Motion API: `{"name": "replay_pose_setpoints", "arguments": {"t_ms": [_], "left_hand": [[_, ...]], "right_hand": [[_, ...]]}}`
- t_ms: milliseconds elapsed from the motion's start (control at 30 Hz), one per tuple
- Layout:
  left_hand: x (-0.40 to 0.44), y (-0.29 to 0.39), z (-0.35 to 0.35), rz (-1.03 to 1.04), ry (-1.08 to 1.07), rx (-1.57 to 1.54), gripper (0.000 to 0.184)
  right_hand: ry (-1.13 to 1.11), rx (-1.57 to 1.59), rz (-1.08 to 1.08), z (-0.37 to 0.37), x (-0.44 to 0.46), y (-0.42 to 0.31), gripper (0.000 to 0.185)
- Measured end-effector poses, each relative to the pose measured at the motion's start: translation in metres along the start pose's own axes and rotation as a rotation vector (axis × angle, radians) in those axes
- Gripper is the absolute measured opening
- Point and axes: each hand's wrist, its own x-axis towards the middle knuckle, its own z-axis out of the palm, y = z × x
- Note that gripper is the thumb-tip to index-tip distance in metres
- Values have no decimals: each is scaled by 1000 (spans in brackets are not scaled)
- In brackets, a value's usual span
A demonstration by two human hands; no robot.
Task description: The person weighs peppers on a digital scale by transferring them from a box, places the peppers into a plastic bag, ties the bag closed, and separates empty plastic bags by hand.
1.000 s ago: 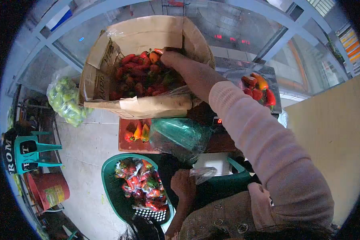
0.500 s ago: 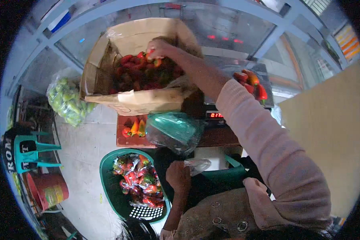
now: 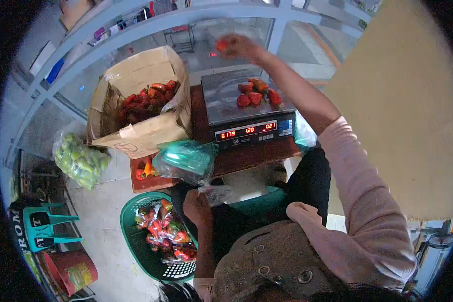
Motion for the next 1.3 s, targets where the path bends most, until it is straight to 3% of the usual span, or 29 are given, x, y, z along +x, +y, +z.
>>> {"name": "replay_pose_setpoints", "arguments": {"t_ms": [67,133,233,333,433,500,567,733,833,1000,1200,1300], "left_hand": [[-2,-1,3,29,43,5,15],[-4,-1,1,54,63,15,16],[-6,3,-5,43,25,54,19],[-8,-10,1,42,2,-68,22],[-8,-4,-1,27,28,-11,23],[-7,1,-5,34,10,-35,22],[-6,4,-4,21,6,-32,21],[-8,1,-2,23,63,13,20],[-7,-1,0,4,52,-52,19],[-6,9,-6,27,69,39,19],[-7,0,-2,28,18,42,20],[-8,2,-1,-8,16,55,21]], "right_hand": [[-120,-174,156,-5,-33,18,46],[-118,-850,-77,6,-47,60,40],[-77,-647,228,17,-70,90,36],[-157,-827,110,16,-71,118,37],[-185,-721,19,11,-70,133,34],[-151,-319,127,11,-76,140,34],[-167,-313,173,10,-79,142,35],[-179,-974,95,20,-81,112,48],[-247,-1018,83,20,-92,103,60],[-203,-836,93,24,-88,123,67],[-497,-1163,98,21,-72,109,54],[-462,-1060,174,19,-101,44,41]]}}
